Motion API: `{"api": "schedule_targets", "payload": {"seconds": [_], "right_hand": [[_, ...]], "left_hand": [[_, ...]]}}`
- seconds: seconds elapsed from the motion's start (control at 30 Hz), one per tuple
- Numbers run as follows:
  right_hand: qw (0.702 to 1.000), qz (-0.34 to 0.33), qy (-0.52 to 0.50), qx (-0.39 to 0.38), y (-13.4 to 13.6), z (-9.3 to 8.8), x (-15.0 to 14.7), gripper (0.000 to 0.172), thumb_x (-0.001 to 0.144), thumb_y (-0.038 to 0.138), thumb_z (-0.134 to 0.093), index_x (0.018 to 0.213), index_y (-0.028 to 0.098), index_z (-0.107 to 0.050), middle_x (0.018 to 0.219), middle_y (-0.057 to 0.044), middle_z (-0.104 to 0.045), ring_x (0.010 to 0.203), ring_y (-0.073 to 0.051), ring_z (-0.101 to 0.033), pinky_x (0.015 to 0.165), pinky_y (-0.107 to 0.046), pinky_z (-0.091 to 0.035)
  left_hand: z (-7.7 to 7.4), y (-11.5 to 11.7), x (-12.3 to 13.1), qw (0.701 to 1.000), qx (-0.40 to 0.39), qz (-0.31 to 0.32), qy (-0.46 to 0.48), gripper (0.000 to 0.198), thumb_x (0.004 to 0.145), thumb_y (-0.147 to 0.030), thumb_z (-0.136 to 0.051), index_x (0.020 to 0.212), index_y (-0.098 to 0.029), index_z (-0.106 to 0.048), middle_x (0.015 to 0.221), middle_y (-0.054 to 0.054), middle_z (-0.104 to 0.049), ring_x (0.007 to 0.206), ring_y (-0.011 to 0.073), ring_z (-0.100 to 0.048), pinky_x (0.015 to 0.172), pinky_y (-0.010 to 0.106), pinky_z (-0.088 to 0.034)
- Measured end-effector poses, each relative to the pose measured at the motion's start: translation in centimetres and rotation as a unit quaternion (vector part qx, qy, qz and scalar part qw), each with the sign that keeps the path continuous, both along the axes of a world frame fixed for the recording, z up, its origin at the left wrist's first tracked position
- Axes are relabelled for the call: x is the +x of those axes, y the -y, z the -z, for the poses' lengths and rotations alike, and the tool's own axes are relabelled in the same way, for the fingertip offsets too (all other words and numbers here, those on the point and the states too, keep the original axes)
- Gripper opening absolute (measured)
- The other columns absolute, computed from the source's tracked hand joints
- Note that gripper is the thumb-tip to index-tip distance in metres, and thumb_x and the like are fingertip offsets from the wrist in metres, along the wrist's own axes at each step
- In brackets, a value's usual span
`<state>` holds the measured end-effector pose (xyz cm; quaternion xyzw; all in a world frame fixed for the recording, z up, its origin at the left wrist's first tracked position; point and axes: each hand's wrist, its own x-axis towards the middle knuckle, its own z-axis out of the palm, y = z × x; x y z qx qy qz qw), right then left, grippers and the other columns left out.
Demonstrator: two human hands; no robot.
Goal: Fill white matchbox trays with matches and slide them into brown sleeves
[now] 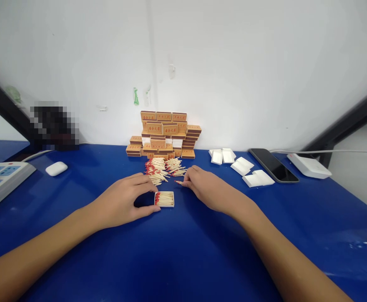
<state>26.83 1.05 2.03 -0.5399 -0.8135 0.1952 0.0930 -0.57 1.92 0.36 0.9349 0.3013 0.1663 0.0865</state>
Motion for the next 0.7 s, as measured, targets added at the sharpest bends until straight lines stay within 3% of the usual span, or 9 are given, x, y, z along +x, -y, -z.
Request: {"api": "schedule_targets", "payload": {"seconds": [0.17, 0.33, 0.47, 0.7], "right_hand": [[0.998, -0.036, -0.054, -0.026, 1.5, -0.9, -1.5, 0.022, 0.109, 0.035, -0.044, 0.098, 0.022, -0.058, 0.101, -0.005, -0.066, 0.086, -0.019, -0.06, 0.074, -0.031, -0.046], [0.998, -0.064, -0.004, 0.018, 2.5, -0.2, -3.0, 0.018, 0.108, 0.029, -0.047, 0.095, 0.021, -0.057, 0.1, -0.005, -0.065, 0.078, -0.018, -0.059, 0.067, -0.03, -0.041], [0.994, -0.089, 0.022, 0.054, 2.6, 0.3, -3.4, 0.014, 0.107, 0.021, -0.049, 0.098, 0.02, -0.059, 0.105, -0.007, -0.065, 0.081, -0.018, -0.062, 0.07, -0.031, -0.042], [0.995, -0.089, -0.018, 0.031, 3.1, 0.0, -3.9, 0.012, 0.106, 0.022, -0.05, 0.098, 0.02, -0.059, 0.099, -0.004, -0.065, 0.081, -0.018, -0.062, 0.071, -0.03, -0.045]], "left_hand": [[0.0, 0.0, 0.1, 1.0, -0.004, 0.002, 0.002, 0.027, 0.095, -0.043, -0.072, 0.105, -0.018, -0.07, 0.102, 0.006, -0.071, 0.103, 0.0254, -0.065, 0.089, 0.04, -0.055], [0.1, 0.0, 0.1, 1.0, 0.005, 0.001, 0.004, 0.027, 0.095, -0.043, -0.072, 0.102, -0.017, -0.07, 0.101, 0.006, -0.07, 0.1, 0.0252, -0.065, 0.086, 0.039, -0.055], [0.1, 0.0, 0.1, 1.0, 0.009, 0.002, 0.005, 0.026, 0.095, -0.043, -0.072, 0.099, -0.018, -0.069, 0.099, 0.005, -0.07, 0.099, 0.0251, -0.065, 0.084, 0.038, -0.054], [0.1, 0.0, 0.1, 1.0, 0.006, 0.002, 0.005, 0.024, 0.096, -0.043, -0.069, 0.101, -0.019, -0.068, 0.099, 0.006, -0.069, 0.099, 0.0252, -0.065, 0.083, 0.038, -0.054]]}}
